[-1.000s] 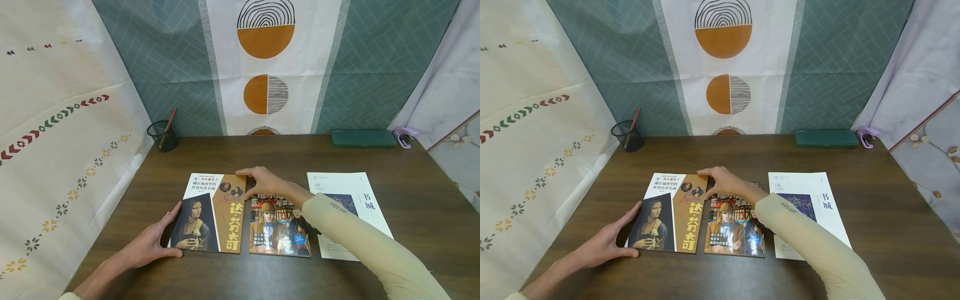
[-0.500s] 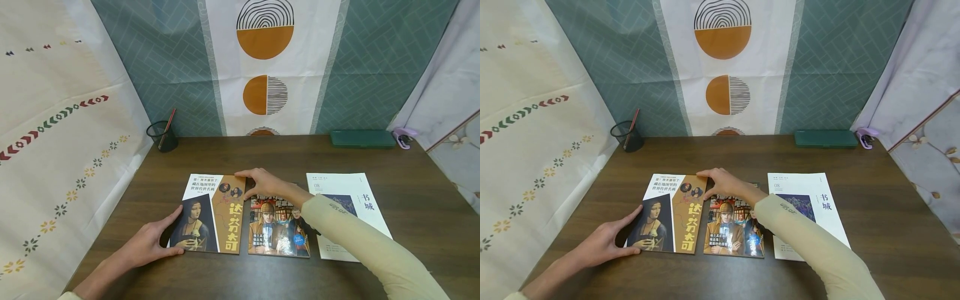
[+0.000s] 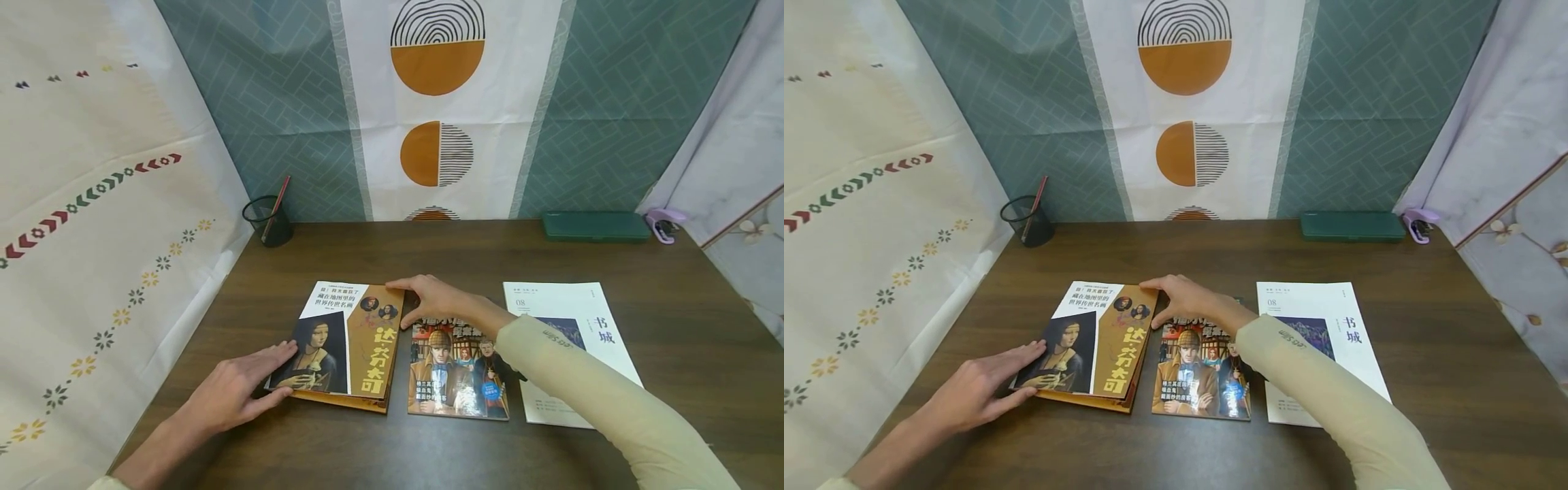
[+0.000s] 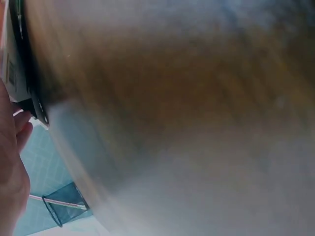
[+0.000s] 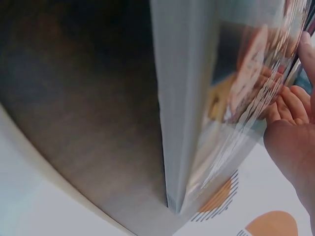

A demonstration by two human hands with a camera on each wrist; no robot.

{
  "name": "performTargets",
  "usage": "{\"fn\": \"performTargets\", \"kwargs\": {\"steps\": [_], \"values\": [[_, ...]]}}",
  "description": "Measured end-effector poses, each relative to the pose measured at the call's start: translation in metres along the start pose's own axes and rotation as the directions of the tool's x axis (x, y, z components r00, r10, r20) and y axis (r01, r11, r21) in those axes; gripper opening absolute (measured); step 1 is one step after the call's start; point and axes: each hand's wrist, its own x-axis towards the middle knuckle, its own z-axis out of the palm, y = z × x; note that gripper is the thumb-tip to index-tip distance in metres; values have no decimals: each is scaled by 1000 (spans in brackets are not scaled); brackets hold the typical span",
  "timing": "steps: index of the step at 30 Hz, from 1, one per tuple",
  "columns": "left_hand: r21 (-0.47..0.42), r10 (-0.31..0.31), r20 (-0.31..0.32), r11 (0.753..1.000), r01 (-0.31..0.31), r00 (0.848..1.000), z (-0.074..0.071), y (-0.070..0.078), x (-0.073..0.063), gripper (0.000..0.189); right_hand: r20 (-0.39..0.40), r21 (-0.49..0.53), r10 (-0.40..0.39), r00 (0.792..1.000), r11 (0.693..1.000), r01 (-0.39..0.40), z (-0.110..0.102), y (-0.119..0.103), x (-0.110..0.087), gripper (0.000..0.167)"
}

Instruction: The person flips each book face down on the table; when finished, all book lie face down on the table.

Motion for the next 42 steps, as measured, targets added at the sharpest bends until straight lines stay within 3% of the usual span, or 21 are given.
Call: {"fn": "performTargets", "kwargs": {"steps": [6, 11, 19, 25, 31, 36, 42], "values": [[6, -21, -24, 1000, 21, 999, -7, -1, 5, 59, 13, -58, 31, 999, 998, -30, 3, -2, 0, 94], [23, -14, -81, 1000, 16, 997, -12, -2, 10, 52, 10, -107, 6, 1000, 994, -5, 4, -5, -1, 98], [37, 2, -128, 999, 3, 992, -16, -3, 12, 57, 15, -55, -22, 1000, 998, 23, 3, -1, 0, 76], [29, -6, -87, 1000, 9, 996, -16, -5, 9, 57, 32, 5, -20, 999, 1000, 19, 0, 0, -2, 67], [37, 0, -53, 999, 2, 999, -17, -5, 8, 69, 25, 12, -19, 999, 1000, 19, -2, -2, -4, 67], [51, 65, -123, 997, -59, 990, -18, -5, 13, 57, 15, 29, -19, 1000, 999, 19, -1, 0, -4, 66], [93, 147, -235, 987, -128, 961, -27, -2, 26, 57, -43, 61, -35, 998, 997, 38, 0, 3, -2, 56]]}}
